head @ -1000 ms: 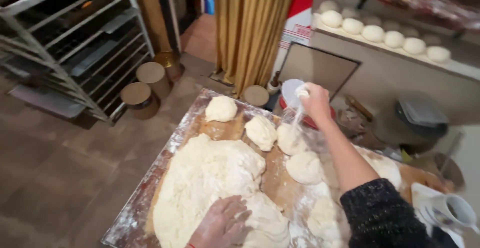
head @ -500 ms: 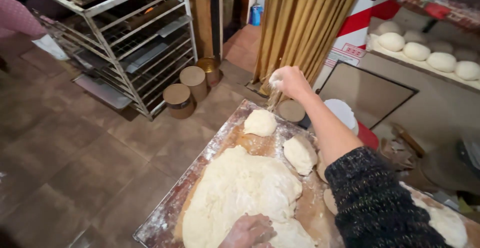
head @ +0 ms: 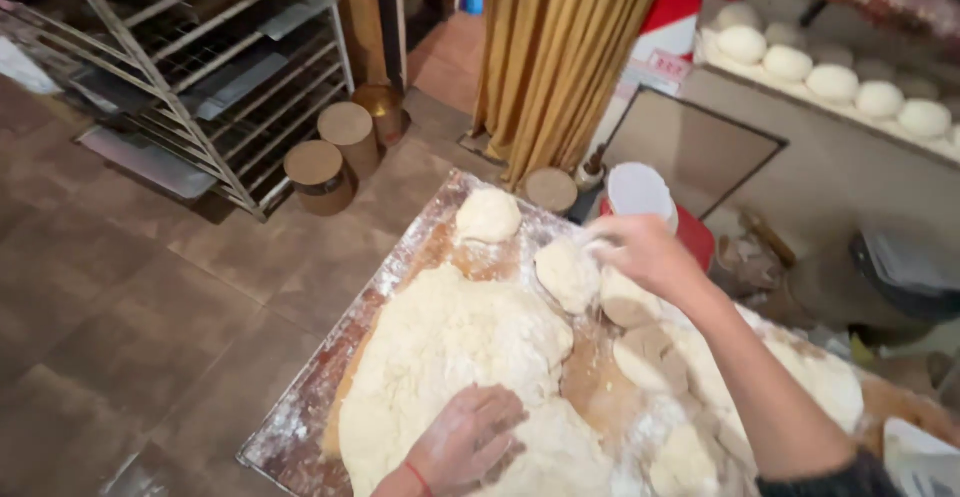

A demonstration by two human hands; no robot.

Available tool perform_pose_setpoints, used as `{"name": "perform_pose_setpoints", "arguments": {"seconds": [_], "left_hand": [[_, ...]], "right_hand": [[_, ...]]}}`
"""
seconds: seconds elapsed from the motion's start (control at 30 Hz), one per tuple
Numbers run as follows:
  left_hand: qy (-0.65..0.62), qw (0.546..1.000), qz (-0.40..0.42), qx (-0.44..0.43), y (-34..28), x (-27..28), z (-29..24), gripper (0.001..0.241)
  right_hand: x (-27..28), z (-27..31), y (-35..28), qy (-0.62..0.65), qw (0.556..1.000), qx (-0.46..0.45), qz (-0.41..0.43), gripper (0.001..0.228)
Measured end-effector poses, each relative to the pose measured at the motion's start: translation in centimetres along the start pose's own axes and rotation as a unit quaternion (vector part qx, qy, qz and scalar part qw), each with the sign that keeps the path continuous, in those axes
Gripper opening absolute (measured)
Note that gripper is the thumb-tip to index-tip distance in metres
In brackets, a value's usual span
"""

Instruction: Shaping and weighing portions of bread dough on a floured workbench.

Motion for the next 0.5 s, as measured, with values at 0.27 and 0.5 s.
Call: {"name": "perform_pose_setpoints", "arguments": {"seconds": [0.27,0.5], "left_hand": [[0.044,0.997,0.062,-0.008,2.2,-0.7,-0.3,0.039],[0.029,0.965,0.223,-0.138,8.0,-5.7,-1.6,0.112]], "right_hand": [[-4.3,4.6,-11.6,0.166,0.984,-0.042,-0.057,0.026],[-13.0,0.4,-13.5,0.183,0.982,-0.033,-0.012,0.034]]}}
Point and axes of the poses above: each hand's wrist, its own y-axis towards the middle knuckle, its own x-axis out of the back of the hand, z = x × y, the point moved 4 cm from there along y, towards the middle knuckle, and after that the axes turned 13 degrees about z, right-handed, at the moved point
